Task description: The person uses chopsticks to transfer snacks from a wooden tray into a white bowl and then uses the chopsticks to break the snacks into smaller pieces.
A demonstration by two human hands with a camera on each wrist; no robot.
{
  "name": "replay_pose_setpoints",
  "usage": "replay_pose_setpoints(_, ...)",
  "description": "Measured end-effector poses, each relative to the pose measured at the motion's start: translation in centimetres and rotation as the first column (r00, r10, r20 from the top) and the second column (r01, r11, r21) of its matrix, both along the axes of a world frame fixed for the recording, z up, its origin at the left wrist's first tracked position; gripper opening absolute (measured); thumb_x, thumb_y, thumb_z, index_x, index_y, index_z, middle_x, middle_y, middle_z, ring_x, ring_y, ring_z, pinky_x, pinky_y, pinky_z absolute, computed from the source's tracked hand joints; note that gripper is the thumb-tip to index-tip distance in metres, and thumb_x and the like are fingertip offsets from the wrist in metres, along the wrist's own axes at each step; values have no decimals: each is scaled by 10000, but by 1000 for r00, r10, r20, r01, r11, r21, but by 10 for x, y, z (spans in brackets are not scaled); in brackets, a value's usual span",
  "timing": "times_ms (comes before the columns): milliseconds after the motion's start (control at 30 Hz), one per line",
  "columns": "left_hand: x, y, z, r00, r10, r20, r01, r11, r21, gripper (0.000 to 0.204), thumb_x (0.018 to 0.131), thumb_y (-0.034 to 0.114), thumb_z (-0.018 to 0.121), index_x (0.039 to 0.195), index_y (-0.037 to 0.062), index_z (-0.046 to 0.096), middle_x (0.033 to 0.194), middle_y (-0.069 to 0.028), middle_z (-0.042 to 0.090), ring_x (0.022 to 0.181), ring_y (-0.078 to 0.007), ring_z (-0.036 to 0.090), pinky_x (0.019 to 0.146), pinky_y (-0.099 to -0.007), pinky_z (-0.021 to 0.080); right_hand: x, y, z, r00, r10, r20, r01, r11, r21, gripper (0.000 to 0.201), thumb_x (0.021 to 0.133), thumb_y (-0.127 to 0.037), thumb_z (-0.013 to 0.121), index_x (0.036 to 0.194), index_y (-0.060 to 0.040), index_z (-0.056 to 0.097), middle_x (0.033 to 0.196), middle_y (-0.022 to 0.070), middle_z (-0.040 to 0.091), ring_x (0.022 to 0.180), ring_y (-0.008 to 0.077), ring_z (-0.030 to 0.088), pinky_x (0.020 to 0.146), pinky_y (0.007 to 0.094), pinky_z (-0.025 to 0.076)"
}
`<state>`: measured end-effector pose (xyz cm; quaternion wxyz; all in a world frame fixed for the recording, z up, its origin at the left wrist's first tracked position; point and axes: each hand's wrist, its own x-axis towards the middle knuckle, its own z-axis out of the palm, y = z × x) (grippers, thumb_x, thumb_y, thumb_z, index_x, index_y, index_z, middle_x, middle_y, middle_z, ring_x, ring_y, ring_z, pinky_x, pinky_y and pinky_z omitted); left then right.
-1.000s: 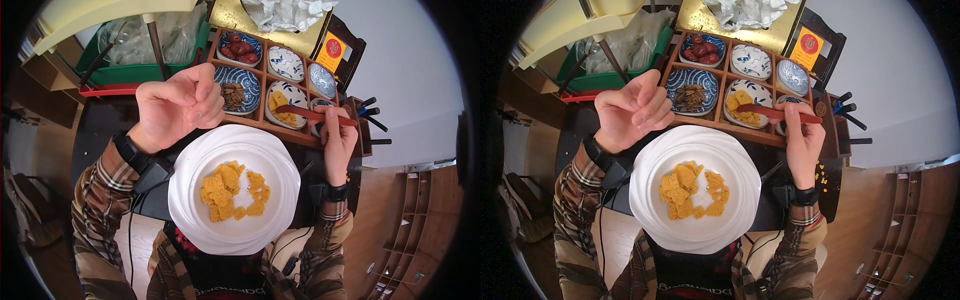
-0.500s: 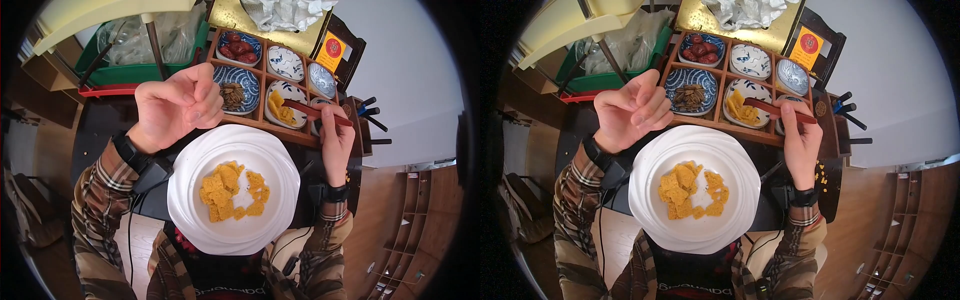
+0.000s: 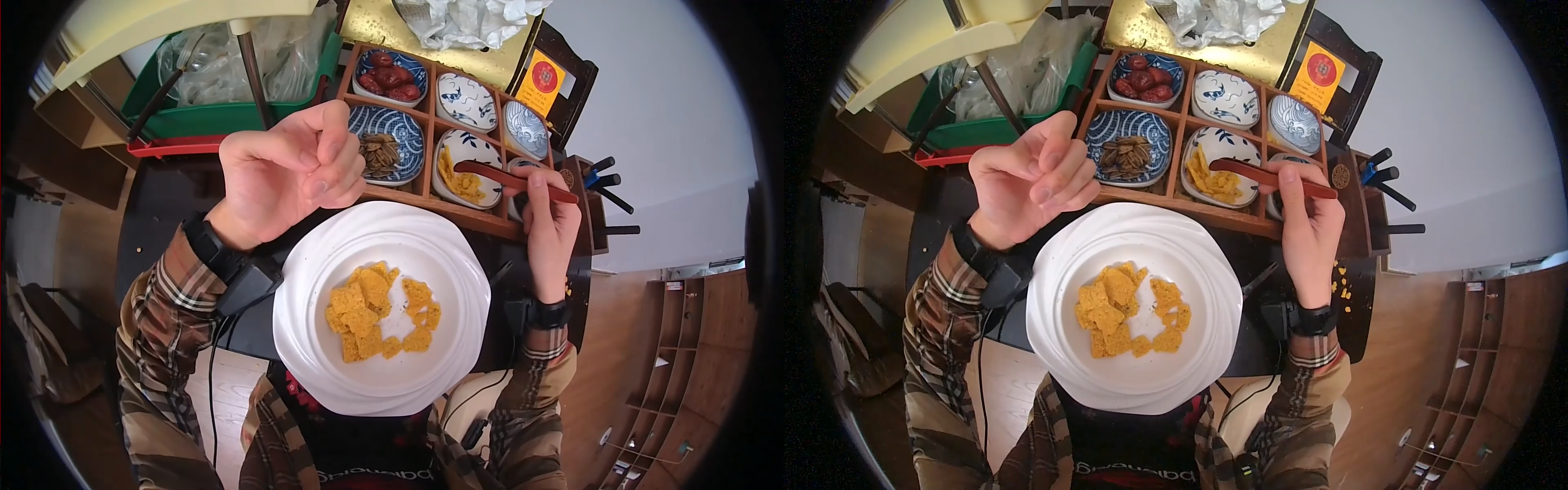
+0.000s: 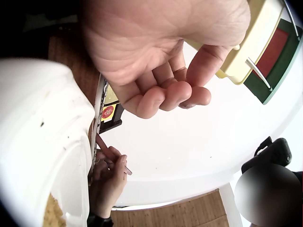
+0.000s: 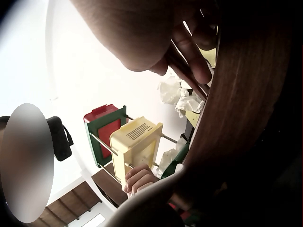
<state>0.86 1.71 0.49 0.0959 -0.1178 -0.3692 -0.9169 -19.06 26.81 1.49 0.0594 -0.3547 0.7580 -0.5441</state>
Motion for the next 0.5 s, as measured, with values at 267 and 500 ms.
replay_pose_setpoints(267,0,0,0,1000,-4,0,4,1000,6,94,780,127,532,787,102,442,582,-7,448,544,-119,367,560,-277,310,3,-2,2,998,64,-5,-64,998,27,259,1051,-221,567,1108,-4,697,930,39,717,860,69,607,783,221,444)
replay_pose_setpoints(500,0,0,0,1000,-4,5,4,1000,0,91,785,128,531,786,104,443,580,-6,445,544,-119,367,562,-277,311,5,-1,4,997,71,-29,-69,995,72,265,1050,-224,570,1121,-7,707,946,37,719,845,58,585,769,209,431)
